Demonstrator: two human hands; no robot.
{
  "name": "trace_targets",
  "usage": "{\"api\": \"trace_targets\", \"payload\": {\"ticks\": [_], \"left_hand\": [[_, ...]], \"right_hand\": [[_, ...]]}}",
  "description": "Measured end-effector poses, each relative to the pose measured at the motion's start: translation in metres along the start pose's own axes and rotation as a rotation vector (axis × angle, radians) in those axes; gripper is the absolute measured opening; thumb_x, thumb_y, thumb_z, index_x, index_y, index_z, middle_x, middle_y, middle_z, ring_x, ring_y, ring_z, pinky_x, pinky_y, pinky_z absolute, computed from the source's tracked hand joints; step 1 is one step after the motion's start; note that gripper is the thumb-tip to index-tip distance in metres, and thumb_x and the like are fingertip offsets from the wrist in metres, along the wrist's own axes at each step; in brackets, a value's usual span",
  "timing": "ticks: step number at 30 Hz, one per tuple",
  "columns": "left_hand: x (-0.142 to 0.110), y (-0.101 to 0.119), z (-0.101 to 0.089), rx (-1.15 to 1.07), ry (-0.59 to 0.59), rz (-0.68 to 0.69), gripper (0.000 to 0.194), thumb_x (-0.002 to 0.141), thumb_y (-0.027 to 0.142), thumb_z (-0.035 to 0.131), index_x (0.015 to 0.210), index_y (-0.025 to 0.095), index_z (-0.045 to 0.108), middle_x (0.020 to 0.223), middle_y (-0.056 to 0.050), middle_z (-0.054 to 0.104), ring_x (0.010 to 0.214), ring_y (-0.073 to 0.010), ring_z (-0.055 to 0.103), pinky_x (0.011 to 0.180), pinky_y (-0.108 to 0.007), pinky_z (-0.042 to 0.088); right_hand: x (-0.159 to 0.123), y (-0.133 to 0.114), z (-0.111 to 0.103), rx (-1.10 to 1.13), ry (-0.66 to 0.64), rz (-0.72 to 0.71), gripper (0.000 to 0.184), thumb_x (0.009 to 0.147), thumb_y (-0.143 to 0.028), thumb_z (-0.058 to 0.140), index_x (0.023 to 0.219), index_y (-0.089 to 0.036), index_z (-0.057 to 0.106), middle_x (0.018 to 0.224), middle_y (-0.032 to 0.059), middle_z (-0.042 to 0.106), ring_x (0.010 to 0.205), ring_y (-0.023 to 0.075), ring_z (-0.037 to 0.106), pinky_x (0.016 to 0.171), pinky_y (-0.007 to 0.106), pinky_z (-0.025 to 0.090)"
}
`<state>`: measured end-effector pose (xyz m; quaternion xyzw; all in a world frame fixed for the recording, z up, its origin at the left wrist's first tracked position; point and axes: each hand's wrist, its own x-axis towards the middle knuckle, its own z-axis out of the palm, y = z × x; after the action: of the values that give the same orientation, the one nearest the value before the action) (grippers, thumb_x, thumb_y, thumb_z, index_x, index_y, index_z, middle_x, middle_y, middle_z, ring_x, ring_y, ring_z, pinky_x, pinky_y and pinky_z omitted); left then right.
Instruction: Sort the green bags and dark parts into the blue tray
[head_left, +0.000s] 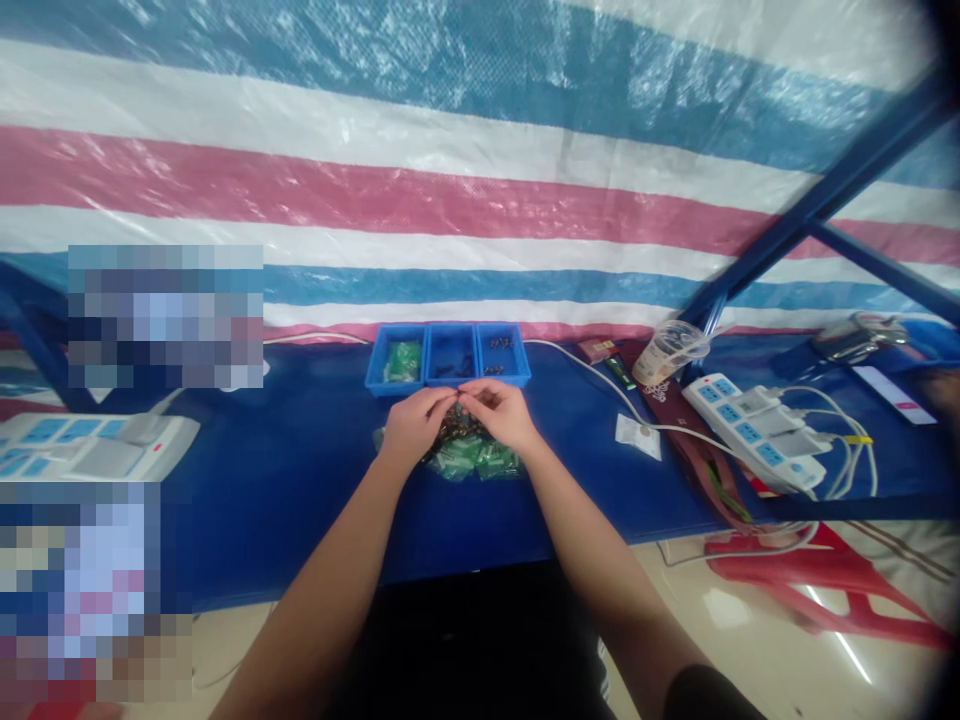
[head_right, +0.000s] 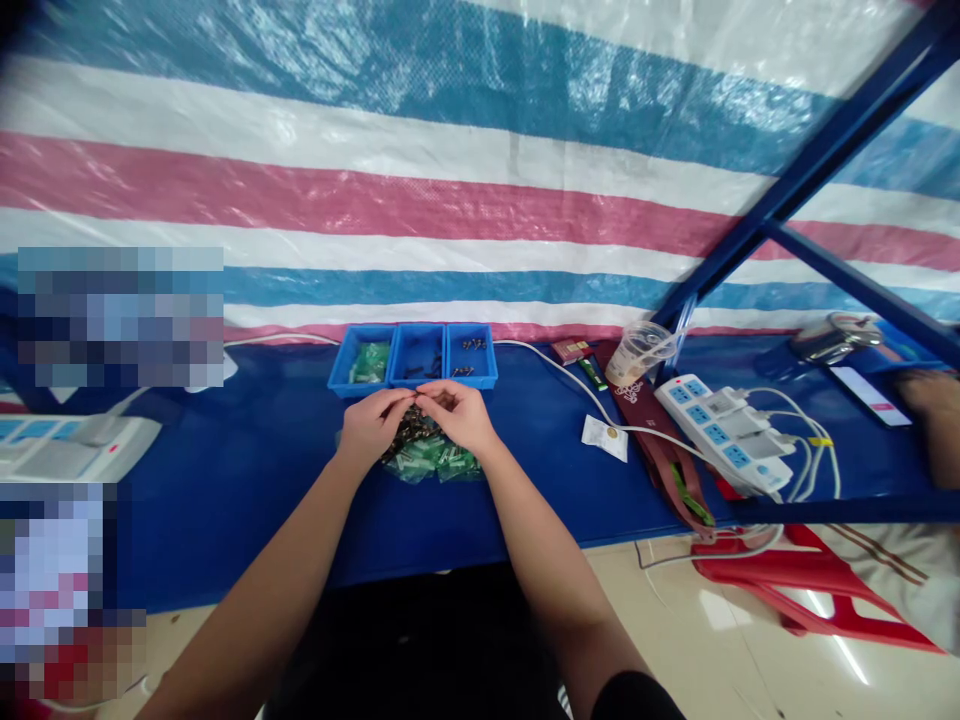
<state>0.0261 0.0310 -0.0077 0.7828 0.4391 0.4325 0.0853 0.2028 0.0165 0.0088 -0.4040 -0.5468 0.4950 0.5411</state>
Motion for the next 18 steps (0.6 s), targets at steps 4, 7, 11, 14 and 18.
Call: {"api": "trace_targets", "payload": {"ticks": [4,7,11,14,18], "left_hand": [[-0.0009,0.0005,0.0003,0.004,-0.007,-0.033,0.022,0.094,0.033,0.055,0.098,0.022,0.073,0.094,-0.002,0.076,0.083,-0.015,0.071,0.08,-0.025,0.054],[-0.0017,0.001,0.0011,0.012,0.004,-0.071,0.022,0.091,0.036,0.059,0.103,0.022,0.073,0.092,-0.001,0.076,0.077,-0.0137,0.071,0.075,-0.023,0.054],[-0.0017,0.0002,0.0009,0.006,0.014,-0.02,0.022,0.093,0.035,0.056,0.1,0.022,0.074,0.095,-0.002,0.076,0.081,-0.0153,0.072,0.079,-0.025,0.056],[-0.0015,-0.0011,-0.0001,0.0,0.01,0.016,0.023,0.094,0.033,0.054,0.099,0.022,0.074,0.097,-0.003,0.076,0.086,-0.0167,0.072,0.081,-0.027,0.055],[-0.0019,-0.0018,-0.0006,0.003,0.002,0.018,0.023,0.094,0.032,0.054,0.1,0.023,0.074,0.097,-0.003,0.076,0.086,-0.0168,0.072,0.079,-0.027,0.055]], "right_hand": [[0.0005,0.0016,0.0,0.001,0.006,0.014,0.031,0.073,-0.043,0.077,0.092,-0.019,0.071,0.08,0.0032,0.072,0.068,0.0152,0.066,0.063,0.028,0.055],[0.001,0.0009,-0.0011,0.0,0.01,0.009,0.03,0.073,-0.043,0.077,0.092,-0.02,0.071,0.079,0.0032,0.072,0.067,0.0154,0.066,0.064,0.029,0.055],[0.0011,0.0003,-0.0018,0.01,-0.006,0.012,0.031,0.074,-0.044,0.076,0.092,-0.02,0.071,0.079,0.0031,0.072,0.065,0.015,0.066,0.064,0.029,0.055],[0.0005,0.0004,-0.0008,0.012,-0.005,0.006,0.03,0.074,-0.043,0.076,0.092,-0.02,0.071,0.08,0.0031,0.071,0.067,0.015,0.066,0.062,0.028,0.054],[-0.0003,-0.0004,0.0007,0.002,0.001,0.001,0.028,0.074,-0.04,0.076,0.092,-0.019,0.071,0.079,0.0031,0.07,0.065,0.014,0.065,0.059,0.027,0.052]]}}
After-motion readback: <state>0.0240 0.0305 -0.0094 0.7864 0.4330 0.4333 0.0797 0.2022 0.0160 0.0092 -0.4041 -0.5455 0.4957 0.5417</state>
